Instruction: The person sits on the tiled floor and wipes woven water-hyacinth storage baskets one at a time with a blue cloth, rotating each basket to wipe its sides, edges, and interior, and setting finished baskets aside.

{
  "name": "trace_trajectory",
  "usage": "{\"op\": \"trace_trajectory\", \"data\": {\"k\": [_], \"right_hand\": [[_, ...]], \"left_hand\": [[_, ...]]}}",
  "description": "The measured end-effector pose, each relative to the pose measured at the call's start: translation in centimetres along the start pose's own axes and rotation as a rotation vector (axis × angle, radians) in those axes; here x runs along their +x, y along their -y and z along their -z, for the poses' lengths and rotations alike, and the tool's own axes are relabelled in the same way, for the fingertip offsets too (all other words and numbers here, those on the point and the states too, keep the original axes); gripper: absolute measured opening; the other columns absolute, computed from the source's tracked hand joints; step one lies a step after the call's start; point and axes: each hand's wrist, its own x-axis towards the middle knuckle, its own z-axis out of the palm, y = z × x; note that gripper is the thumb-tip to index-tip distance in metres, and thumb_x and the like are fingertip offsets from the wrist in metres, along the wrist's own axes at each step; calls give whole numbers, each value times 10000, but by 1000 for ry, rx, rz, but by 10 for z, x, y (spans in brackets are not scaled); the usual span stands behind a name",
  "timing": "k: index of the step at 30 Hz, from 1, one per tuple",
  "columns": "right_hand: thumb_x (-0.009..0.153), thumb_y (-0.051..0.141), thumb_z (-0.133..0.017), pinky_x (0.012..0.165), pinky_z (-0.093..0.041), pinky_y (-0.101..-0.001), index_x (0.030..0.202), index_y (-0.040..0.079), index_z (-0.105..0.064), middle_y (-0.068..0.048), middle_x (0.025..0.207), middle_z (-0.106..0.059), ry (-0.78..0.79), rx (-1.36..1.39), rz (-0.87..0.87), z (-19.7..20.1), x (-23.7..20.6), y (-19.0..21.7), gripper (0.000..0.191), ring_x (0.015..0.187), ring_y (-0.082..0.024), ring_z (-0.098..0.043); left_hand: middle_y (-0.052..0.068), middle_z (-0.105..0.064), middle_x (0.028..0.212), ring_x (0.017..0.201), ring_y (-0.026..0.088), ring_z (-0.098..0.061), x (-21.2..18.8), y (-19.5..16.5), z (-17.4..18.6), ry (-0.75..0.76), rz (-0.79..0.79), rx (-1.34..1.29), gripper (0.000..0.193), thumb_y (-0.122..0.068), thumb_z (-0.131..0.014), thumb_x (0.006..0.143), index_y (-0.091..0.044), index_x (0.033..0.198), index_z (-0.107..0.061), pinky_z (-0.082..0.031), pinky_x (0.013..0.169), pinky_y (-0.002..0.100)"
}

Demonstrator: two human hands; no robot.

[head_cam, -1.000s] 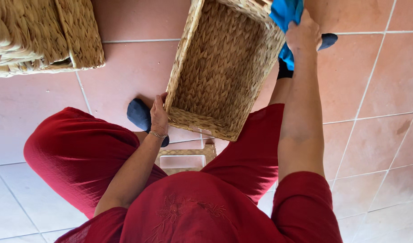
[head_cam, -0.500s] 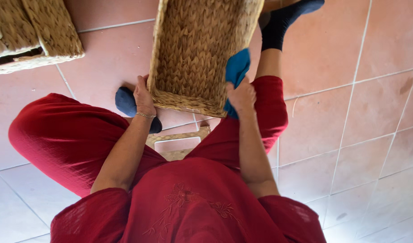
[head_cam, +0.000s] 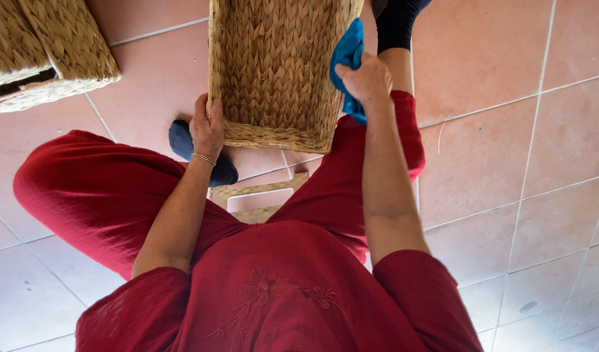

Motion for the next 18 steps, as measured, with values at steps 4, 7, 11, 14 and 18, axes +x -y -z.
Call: {"op": "trace_trajectory", "data": {"k": [4,7,11,14,18], "right_hand": [[850,510,-692,975,-534,-488,1134,42,-701,-209,1119,-731,17,7,4,0,-3,-5,548,1075,-363,-707],[877,501,-685,952,-472,-547,1204,18,-670,-279,1150,-669,5,-11,71,-20,-36,-17,583,1105,-475,-611],[873,498,-665,1008,-485,-505,1150,-21,-701,-302,1167,-667,185,-70,-91,-41,-82,-25,590,1147,-456,-629],[859,509,-670,1005,-503,-486,1098,-32,-732,-305,1141,-683,226,-150,-71,-36,-100,-29,594,1124,-453,-645],[808,463,-691,859,-530,-406,1072,14,-777,-206,988,-762,356,190,16,-8,-110,-43,528,954,-316,-722]], "left_hand": [[196,-738,976,918,381,-723,5,2,-5,-8,-86,93,413,-390,-526,1078,-74,1343,-561,-549,789,462],[220,-731,1015,951,415,-703,7,7,-8,-25,-119,163,401,-381,-505,1098,-74,1352,-555,-530,820,502],[230,-713,1095,1036,420,-677,10,5,-7,9,-41,227,441,-407,-488,1093,-80,1388,-522,-505,892,508],[253,-604,1310,1206,445,-570,11,-4,-2,-5,-45,271,512,-383,-554,1070,-68,1458,-443,-447,999,535],[295,-334,1592,1471,447,-324,1,-25,-7,-241,-440,705,783,-301,-757,906,17,1508,-371,-180,1140,680]]}}
